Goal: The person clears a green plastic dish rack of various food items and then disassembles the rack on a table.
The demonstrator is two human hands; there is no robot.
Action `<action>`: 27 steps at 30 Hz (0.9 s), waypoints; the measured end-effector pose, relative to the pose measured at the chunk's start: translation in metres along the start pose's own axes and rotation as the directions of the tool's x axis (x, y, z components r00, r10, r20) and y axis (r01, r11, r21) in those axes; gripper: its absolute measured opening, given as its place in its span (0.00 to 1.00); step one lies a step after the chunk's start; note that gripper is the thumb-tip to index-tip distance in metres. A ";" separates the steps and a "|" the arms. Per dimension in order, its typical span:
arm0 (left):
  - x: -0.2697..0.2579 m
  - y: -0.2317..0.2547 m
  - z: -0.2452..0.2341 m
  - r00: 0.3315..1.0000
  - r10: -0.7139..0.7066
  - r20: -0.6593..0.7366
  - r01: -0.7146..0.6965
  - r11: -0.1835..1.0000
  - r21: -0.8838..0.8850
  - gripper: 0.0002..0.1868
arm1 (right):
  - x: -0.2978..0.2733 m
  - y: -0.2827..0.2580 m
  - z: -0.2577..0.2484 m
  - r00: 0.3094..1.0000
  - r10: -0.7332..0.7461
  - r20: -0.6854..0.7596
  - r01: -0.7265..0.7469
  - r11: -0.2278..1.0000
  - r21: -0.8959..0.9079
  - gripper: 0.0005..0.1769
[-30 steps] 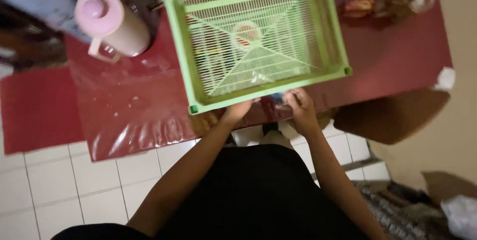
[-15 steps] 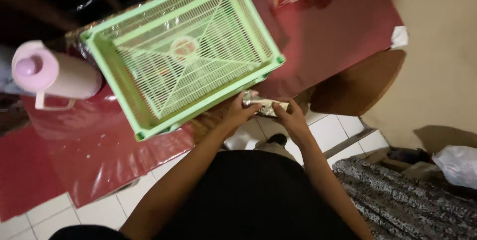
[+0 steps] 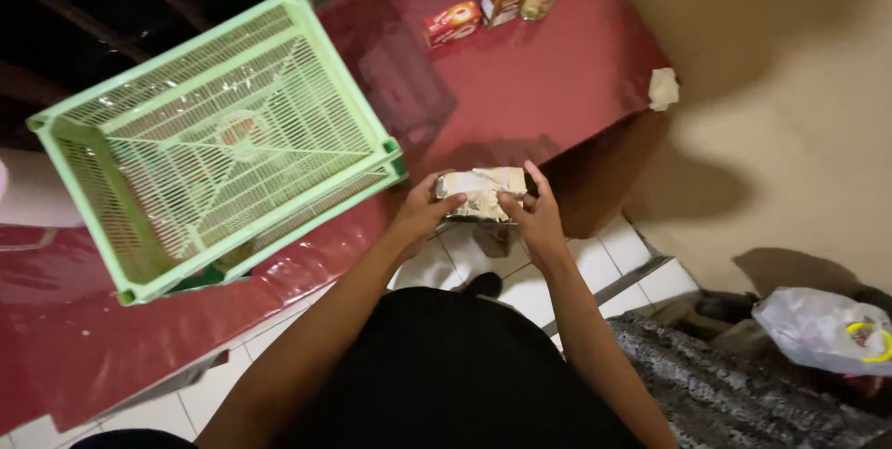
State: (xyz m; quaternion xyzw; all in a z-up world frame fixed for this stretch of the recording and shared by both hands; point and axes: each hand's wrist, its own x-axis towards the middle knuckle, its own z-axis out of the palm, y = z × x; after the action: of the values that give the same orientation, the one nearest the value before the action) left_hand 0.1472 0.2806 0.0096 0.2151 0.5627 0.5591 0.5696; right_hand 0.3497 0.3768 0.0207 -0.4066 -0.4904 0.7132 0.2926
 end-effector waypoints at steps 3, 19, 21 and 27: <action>0.019 -0.009 0.024 0.996 0.063 0.069 -0.063 0.998 -0.004 0.24 | 0.002 -0.044 -0.015 0.990 0.130 -0.048 -0.132 0.991 -0.032 0.44; 0.118 0.006 0.114 0.987 0.158 0.034 -0.159 0.986 0.045 0.17 | 0.097 -0.038 -0.130 0.989 0.060 0.137 -0.030 0.977 -0.210 0.31; 0.137 0.007 0.121 0.995 0.097 0.006 -0.097 0.995 0.000 0.21 | 0.117 -0.027 -0.146 0.992 0.070 0.107 -0.041 0.966 -0.257 0.31; 0.179 0.011 0.127 0.983 0.015 0.181 0.004 0.994 -0.108 0.28 | 0.146 -0.047 -0.159 0.998 0.001 0.064 0.020 0.945 -0.326 0.34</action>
State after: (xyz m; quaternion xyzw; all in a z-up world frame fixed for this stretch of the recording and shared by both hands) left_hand 0.2084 0.4896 -0.0172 0.2357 0.4769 0.5684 0.6277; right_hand 0.4159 0.5852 -0.0081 -0.4243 -0.6127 0.6331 0.2091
